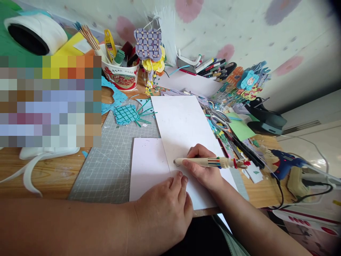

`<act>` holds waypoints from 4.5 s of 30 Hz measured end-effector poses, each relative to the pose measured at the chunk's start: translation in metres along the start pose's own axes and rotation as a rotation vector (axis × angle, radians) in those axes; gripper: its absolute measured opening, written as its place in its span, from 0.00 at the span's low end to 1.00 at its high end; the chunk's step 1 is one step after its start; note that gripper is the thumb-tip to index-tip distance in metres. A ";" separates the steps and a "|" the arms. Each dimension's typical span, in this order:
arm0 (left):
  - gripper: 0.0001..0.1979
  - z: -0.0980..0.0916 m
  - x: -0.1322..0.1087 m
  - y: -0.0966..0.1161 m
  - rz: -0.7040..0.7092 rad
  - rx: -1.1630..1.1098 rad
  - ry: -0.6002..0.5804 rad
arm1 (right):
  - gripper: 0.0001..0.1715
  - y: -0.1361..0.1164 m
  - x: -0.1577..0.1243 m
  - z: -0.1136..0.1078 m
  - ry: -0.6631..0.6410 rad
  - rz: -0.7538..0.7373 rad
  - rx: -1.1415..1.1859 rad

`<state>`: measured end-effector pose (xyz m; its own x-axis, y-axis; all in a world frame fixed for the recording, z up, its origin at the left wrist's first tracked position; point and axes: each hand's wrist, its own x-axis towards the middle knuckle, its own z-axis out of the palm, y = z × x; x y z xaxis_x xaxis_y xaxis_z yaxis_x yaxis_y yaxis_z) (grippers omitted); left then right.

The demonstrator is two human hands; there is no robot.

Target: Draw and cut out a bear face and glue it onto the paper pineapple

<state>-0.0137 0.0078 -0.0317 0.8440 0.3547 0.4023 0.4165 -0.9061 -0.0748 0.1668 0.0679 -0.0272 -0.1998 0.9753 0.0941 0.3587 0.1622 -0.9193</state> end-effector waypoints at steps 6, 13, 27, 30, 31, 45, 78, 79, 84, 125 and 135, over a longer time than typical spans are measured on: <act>0.16 -0.002 0.000 -0.001 0.007 -0.003 0.014 | 0.18 0.012 -0.003 0.000 0.197 0.020 0.293; 0.16 0.000 -0.001 0.001 -0.004 -0.010 -0.002 | 0.13 -0.009 0.000 -0.001 0.065 0.006 0.021; 0.16 -0.002 0.000 0.000 0.001 -0.020 -0.024 | 0.13 -0.007 -0.001 -0.001 0.014 -0.012 -0.067; 0.16 -0.002 0.000 0.000 0.001 -0.020 -0.021 | 0.13 -0.006 -0.001 -0.001 0.017 -0.012 -0.063; 0.16 -0.001 0.000 0.000 0.000 -0.019 -0.019 | 0.13 -0.006 -0.001 -0.001 0.013 -0.015 -0.060; 0.16 -0.001 0.000 0.001 0.000 -0.012 -0.025 | 0.13 -0.004 -0.002 0.001 0.009 -0.053 -0.039; 0.16 -0.002 0.000 0.000 0.002 -0.003 -0.038 | 0.14 -0.001 -0.002 0.001 -0.002 -0.055 -0.033; 0.16 -0.002 0.000 0.000 0.004 -0.007 -0.041 | 0.14 -0.002 -0.002 0.001 -0.006 -0.054 -0.034; 0.17 -0.002 0.000 0.000 0.013 -0.005 -0.036 | 0.14 -0.003 -0.002 0.001 0.004 -0.048 -0.044; 0.16 0.000 -0.002 0.001 0.005 0.000 -0.006 | 0.14 0.000 -0.001 -0.001 0.010 -0.043 -0.037; 0.16 0.000 -0.001 0.000 0.005 -0.002 -0.021 | 0.14 -0.001 -0.001 -0.002 -0.023 -0.025 -0.021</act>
<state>-0.0141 0.0074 -0.0318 0.8530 0.3551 0.3826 0.4115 -0.9084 -0.0744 0.1688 0.0668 -0.0260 -0.2296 0.9673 0.1081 0.3724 0.1899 -0.9084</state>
